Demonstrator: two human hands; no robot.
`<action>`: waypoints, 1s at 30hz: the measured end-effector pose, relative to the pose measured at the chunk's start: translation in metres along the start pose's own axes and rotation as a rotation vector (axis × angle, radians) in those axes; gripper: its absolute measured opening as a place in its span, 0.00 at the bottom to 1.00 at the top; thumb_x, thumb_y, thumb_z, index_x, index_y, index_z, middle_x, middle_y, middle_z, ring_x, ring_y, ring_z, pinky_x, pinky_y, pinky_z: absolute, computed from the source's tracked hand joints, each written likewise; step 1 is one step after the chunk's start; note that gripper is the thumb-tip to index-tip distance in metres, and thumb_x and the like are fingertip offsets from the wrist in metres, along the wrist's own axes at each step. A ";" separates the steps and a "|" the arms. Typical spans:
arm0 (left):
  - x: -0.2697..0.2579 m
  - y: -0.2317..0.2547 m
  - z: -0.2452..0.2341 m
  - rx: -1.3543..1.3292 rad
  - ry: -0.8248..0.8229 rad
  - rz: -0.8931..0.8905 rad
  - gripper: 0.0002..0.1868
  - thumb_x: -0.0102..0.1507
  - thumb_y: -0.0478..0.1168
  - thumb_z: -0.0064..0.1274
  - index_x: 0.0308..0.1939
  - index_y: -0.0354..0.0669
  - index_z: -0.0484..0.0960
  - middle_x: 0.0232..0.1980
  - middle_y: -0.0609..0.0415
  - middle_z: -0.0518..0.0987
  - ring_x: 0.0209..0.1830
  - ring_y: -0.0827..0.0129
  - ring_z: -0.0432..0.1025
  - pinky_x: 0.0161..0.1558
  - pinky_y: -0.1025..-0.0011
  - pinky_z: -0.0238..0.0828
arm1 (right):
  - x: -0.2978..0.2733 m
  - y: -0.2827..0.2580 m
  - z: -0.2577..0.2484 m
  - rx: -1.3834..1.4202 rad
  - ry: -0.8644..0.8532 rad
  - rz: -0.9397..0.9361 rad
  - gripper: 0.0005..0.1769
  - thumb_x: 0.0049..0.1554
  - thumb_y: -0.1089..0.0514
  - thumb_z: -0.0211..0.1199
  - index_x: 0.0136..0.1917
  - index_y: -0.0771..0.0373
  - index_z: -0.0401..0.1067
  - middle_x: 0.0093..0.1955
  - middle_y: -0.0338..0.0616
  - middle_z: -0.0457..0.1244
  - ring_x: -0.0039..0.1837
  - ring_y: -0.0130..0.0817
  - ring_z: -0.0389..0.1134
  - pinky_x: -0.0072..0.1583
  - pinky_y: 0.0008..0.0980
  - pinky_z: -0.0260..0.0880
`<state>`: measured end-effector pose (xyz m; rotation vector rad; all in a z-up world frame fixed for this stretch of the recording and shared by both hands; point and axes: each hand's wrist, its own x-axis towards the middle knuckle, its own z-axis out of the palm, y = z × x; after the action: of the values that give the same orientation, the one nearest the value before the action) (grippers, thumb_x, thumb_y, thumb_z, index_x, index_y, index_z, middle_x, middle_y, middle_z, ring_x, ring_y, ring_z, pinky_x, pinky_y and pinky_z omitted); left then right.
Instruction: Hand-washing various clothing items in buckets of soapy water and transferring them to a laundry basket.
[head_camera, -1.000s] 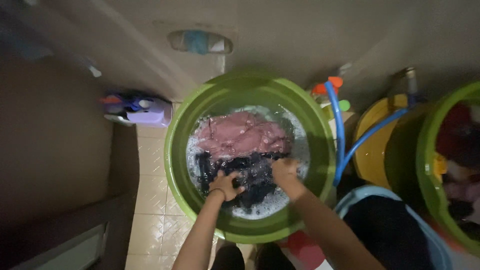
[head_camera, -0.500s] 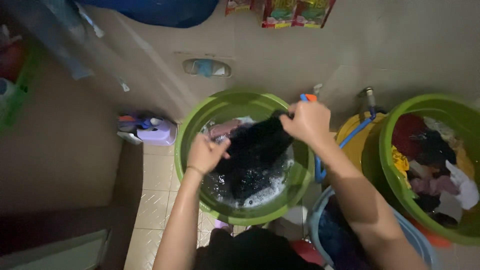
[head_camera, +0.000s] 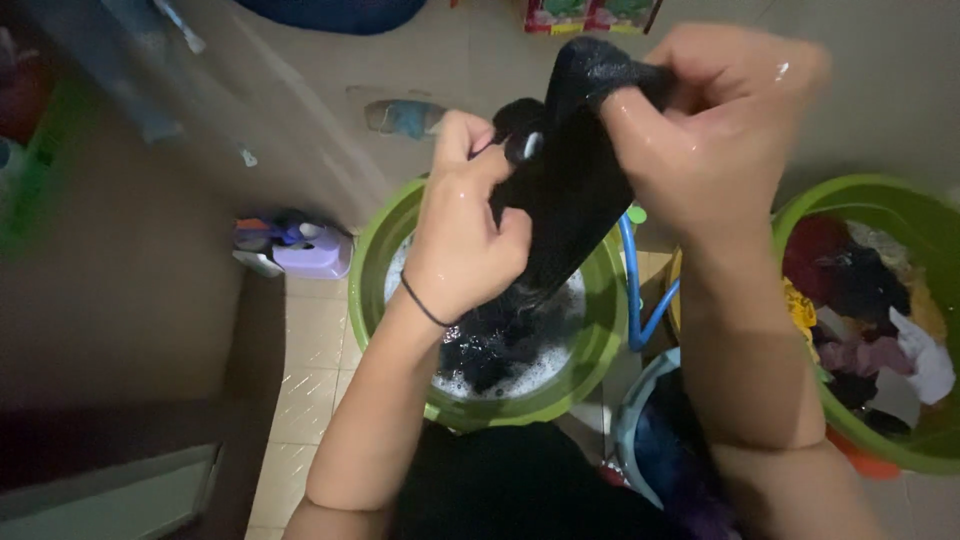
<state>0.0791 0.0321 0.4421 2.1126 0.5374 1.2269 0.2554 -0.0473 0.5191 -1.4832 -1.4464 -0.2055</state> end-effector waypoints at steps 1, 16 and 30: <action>-0.001 -0.009 0.004 0.000 -0.004 -0.007 0.19 0.53 0.27 0.48 0.49 0.34 0.79 0.54 0.40 0.67 0.54 0.48 0.69 0.64 0.63 0.72 | -0.005 0.011 0.005 0.001 -0.004 0.007 0.11 0.56 0.64 0.68 0.36 0.72 0.70 0.27 0.38 0.52 0.30 0.23 0.52 0.35 0.26 0.48; -0.222 -0.289 0.166 0.536 -0.574 -0.881 0.49 0.52 0.29 0.58 0.73 0.79 0.65 0.80 0.34 0.39 0.78 0.29 0.35 0.72 0.44 0.46 | -0.283 0.246 0.212 -0.195 -0.493 0.752 0.31 0.49 0.57 0.65 0.64 0.68 0.63 0.62 0.65 0.56 0.60 0.59 0.64 0.62 0.53 0.67; -0.385 -0.448 0.242 0.445 -0.803 -1.388 0.34 0.74 0.64 0.38 0.73 0.43 0.65 0.75 0.39 0.67 0.74 0.52 0.63 0.76 0.63 0.54 | -0.476 0.322 0.314 -0.234 -1.164 0.827 0.29 0.53 0.57 0.60 0.68 0.54 0.67 0.74 0.67 0.52 0.71 0.67 0.56 0.70 0.53 0.60</action>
<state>0.0895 0.0391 -0.1964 1.6146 1.5370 -0.5205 0.2360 -0.0559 -0.1355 -2.4323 -1.4737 1.2074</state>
